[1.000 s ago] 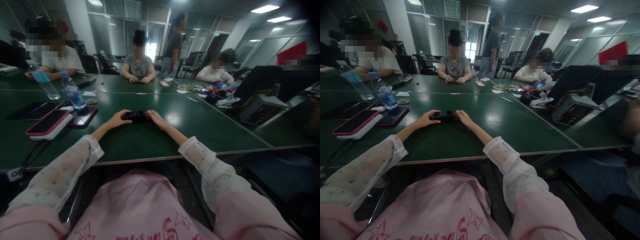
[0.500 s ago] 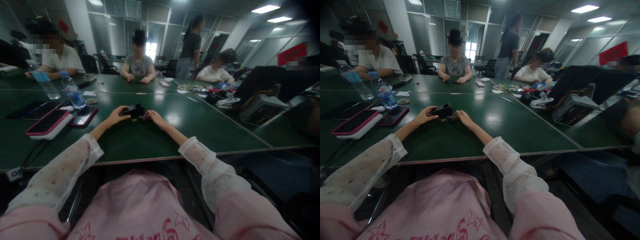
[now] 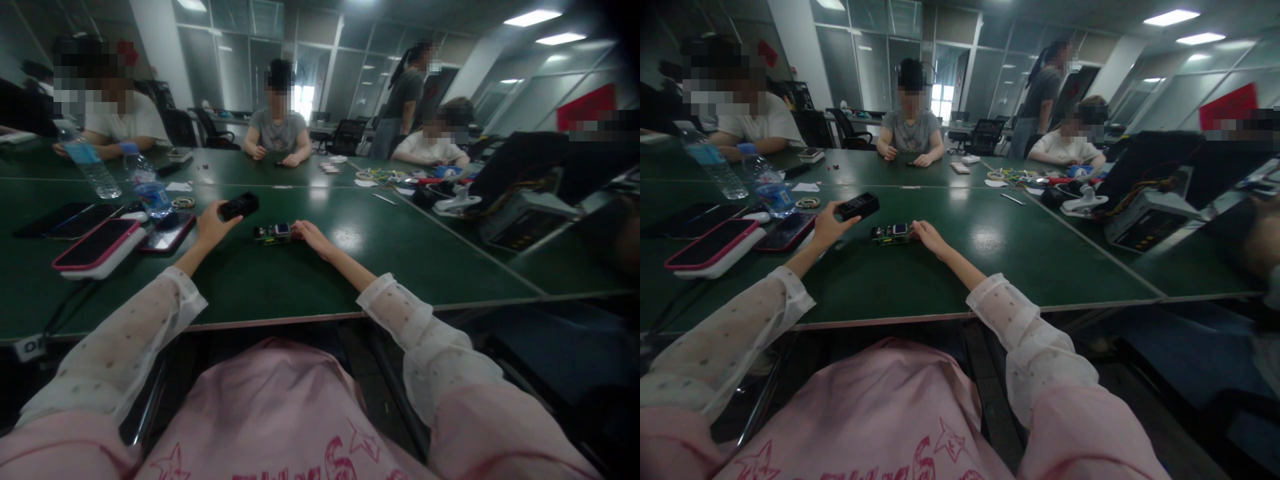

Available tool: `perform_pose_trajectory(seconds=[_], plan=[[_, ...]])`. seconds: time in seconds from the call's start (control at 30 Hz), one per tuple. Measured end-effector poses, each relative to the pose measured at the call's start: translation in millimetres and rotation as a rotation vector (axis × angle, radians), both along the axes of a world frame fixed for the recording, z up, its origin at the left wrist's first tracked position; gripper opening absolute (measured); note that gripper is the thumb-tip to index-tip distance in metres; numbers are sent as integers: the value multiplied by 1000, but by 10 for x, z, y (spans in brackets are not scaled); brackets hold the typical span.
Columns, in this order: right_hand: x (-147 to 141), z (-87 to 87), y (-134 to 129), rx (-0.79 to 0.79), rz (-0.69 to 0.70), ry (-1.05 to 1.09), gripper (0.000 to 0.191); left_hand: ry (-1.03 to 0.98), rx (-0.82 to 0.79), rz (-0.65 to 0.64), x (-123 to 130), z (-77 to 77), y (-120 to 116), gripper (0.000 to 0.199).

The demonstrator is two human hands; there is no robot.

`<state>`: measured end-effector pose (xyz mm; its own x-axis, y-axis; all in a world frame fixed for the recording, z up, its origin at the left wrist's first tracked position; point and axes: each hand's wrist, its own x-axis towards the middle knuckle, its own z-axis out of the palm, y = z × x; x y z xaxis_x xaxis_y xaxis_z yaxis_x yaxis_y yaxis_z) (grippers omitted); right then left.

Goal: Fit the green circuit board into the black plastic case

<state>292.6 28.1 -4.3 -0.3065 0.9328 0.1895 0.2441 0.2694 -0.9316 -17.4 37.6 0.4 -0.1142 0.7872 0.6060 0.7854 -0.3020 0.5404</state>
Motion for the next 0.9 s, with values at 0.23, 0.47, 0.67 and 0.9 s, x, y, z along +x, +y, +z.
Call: perform_pose_trajectory(seconds=[0.23, 0.47, 0.67, 0.9], plan=[[-2, 18, -18, 5, 12, 6, 36, 236, -235, 104, 41, -67, -41, 60], [-26, 36, -23, -1, -16, -22, 36, 264, -319, 84, 14, -109, 7, 63], [-19, 40, -31, -3, -8, -36, 36, 279, -311, 72, 8, -109, 3, 63], [-21, 49, -39, -11, -2, -24, 38, 260, -288, 63, 16, -108, 0, 63]])
